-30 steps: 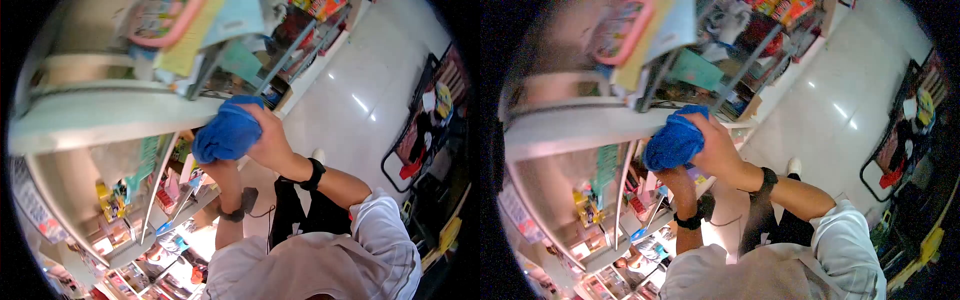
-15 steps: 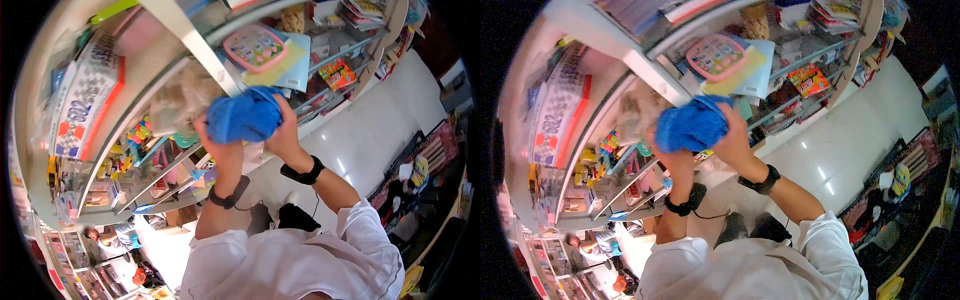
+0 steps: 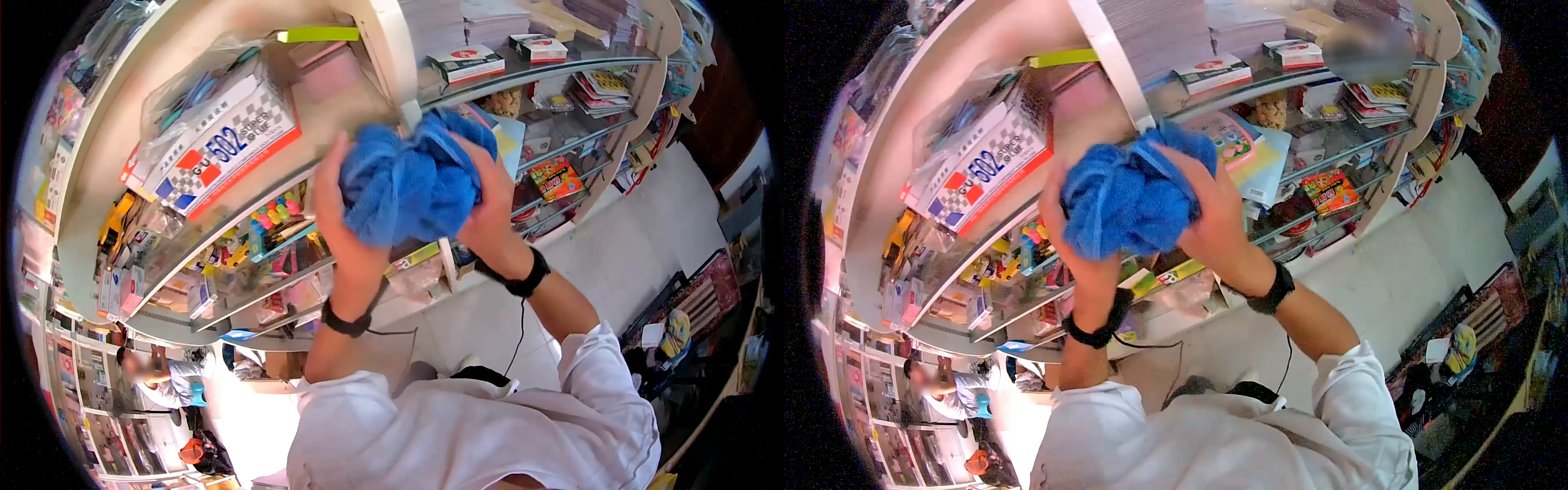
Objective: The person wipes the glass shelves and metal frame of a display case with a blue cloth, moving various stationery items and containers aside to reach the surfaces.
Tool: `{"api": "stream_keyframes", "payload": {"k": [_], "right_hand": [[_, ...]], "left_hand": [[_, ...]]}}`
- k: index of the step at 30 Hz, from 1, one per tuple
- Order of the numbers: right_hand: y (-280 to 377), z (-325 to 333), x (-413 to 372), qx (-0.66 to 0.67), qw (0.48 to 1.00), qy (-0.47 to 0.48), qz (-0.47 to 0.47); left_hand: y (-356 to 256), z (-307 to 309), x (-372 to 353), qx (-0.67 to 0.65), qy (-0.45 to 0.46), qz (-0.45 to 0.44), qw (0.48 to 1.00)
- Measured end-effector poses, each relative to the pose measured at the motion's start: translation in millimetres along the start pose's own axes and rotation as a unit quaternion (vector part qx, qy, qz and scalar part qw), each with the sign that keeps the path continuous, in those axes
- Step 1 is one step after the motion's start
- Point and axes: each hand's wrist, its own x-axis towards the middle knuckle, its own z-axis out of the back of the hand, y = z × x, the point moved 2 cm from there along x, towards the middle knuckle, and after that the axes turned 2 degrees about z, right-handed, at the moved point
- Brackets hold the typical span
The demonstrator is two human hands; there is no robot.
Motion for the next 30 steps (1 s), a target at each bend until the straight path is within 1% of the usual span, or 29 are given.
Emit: {"api": "stream_keyframes", "payload": {"k": [1, 2, 4, 7, 8, 11, 12, 15, 16, 19, 20, 22, 23, 26, 29, 30], "right_hand": [[4, -6, 12, -0.016, 0.999, 0.004, 0.03], [1, -15, 21, -0.063, 0.996, 0.028, 0.049], [-4, -33, 36, -0.156, 0.981, 0.074, 0.088], [16, -53, 48, -0.283, 0.943, 0.117, 0.128], [18, -58, 49, -0.306, 0.934, 0.112, 0.148], [11, -74, 49, -0.291, 0.937, 0.151, 0.118], [3, -82, 53, -0.289, 0.937, 0.176, 0.084], [-17, -105, 72, -0.299, 0.923, 0.24, -0.01], [-20, -108, 76, -0.286, 0.929, 0.236, 0.013], [-15, -107, 75, -0.27, 0.921, 0.277, -0.031], [-3, -102, 76, -0.277, 0.91, 0.305, -0.036], [17, -100, 62, -0.231, 0.921, 0.312, -0.025], [21, -99, 60, -0.209, 0.925, 0.315, -0.019], [13, -110, 55, -0.146, 0.949, 0.278, 0.043], [7, -120, 60, -0.157, 0.95, 0.269, 0.013], [5, -119, 61, -0.172, 0.94, 0.295, -0.018]], "left_hand": [[1, 9, 14, 0.043, 0.013, -0.05, 0.998], [4, 16, 29, 0.087, 0.025, -0.1, 0.991], [10, 27, 48, 0.148, 0.036, -0.119, 0.981], [29, 40, 70, 0.235, 0.069, -0.142, 0.959], [30, 39, 73, 0.218, 0.095, -0.138, 0.961], [52, 41, 73, 0.266, 0.1, -0.124, 0.951], [56, 43, 74, 0.277, 0.114, -0.109, 0.948], [65, 44, 77, 0.288, 0.118, -0.098, 0.945], [66, 44, 77, 0.286, 0.116, -0.075, 0.948], [64, 65, 72, 0.267, 0.182, -0.059, 0.944], [61, 75, 70, 0.254, 0.233, -0.03, 0.938], [52, 94, 61, 0.252, 0.236, -0.077, 0.936], [47, 104, 58, 0.254, 0.233, -0.083, 0.935], [45, 124, 61, 0.26, 0.224, -0.094, 0.935], [52, 126, 65, 0.26, 0.204, -0.095, 0.939], [57, 123, 66, 0.257, 0.201, -0.099, 0.94]]}}
